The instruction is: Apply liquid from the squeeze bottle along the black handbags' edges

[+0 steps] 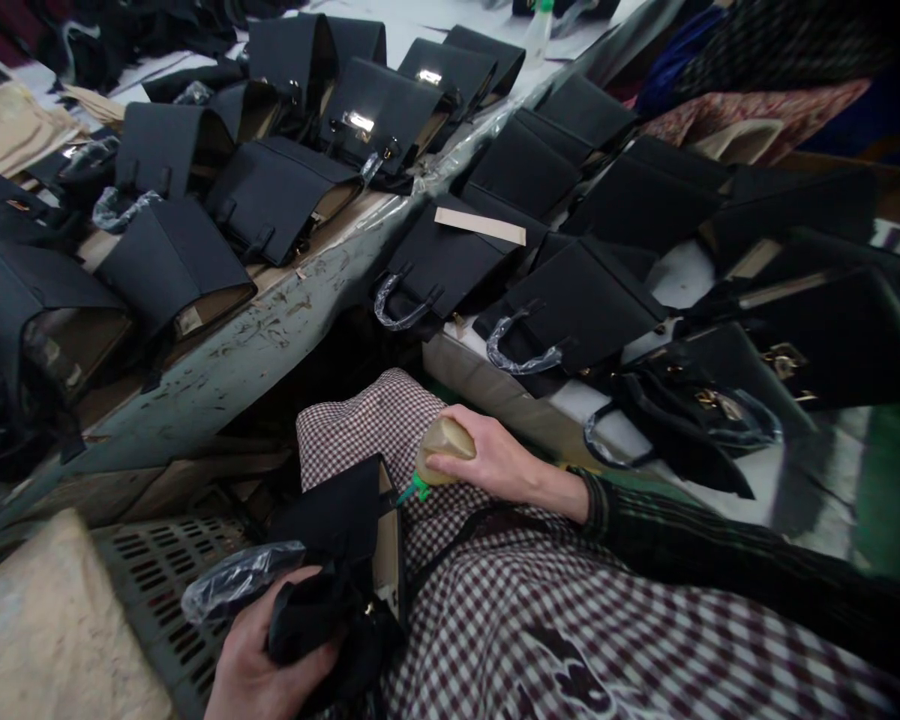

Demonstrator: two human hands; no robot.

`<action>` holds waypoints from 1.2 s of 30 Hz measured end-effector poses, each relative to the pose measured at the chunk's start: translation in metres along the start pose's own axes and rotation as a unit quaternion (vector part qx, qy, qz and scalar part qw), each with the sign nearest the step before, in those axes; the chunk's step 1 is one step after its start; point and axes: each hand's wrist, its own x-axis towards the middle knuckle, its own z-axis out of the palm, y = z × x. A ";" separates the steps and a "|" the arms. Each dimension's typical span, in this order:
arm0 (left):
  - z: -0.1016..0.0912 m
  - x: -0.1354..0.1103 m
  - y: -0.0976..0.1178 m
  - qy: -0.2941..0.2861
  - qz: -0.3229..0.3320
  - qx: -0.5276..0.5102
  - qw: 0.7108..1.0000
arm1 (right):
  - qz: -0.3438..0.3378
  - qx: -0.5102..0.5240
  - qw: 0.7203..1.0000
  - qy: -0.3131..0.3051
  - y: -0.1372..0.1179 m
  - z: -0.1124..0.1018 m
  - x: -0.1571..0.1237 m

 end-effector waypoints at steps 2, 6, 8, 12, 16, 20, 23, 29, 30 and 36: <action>0.003 -0.002 0.002 0.020 -0.024 -0.018 0.999 | -0.026 -0.023 0.999 0.014 0.006 0.004 -0.001; 0.001 -0.002 -0.003 0.023 -0.021 -0.013 0.999 | -0.086 -0.049 0.995 0.008 0.007 0.005 -0.007; -0.004 0.001 -0.007 0.000 0.007 0.010 1.000 | -0.084 -0.051 0.995 -0.005 0.000 0.000 -0.010; -0.006 0.003 -0.009 -0.034 0.037 0.019 0.999 | 0.004 0.029 0.999 -0.025 -0.016 -0.015 -0.010; 0.001 -0.004 -0.005 0.018 -0.023 -0.035 0.999 | 0.101 0.233 0.965 -0.067 -0.021 -0.025 -0.012; 0.003 -0.012 -0.005 0.055 -0.067 -0.074 0.994 | 0.120 0.401 0.902 -0.106 -0.024 -0.024 -0.021; -0.001 -0.016 -0.005 0.098 -0.101 -0.089 0.986 | 0.115 0.418 0.894 -0.115 -0.029 -0.019 -0.029; -0.003 -0.019 0.001 0.133 -0.108 -0.141 0.975 | 0.095 0.304 0.941 -0.117 -0.047 -0.016 -0.036; -0.003 -0.019 0.003 0.135 -0.110 -0.141 0.975 | 0.096 0.293 0.944 -0.121 -0.050 -0.016 -0.037; -0.002 -0.019 0.003 0.135 -0.112 -0.109 0.978 | 0.054 0.263 0.951 -0.155 -0.062 -0.016 -0.041</action>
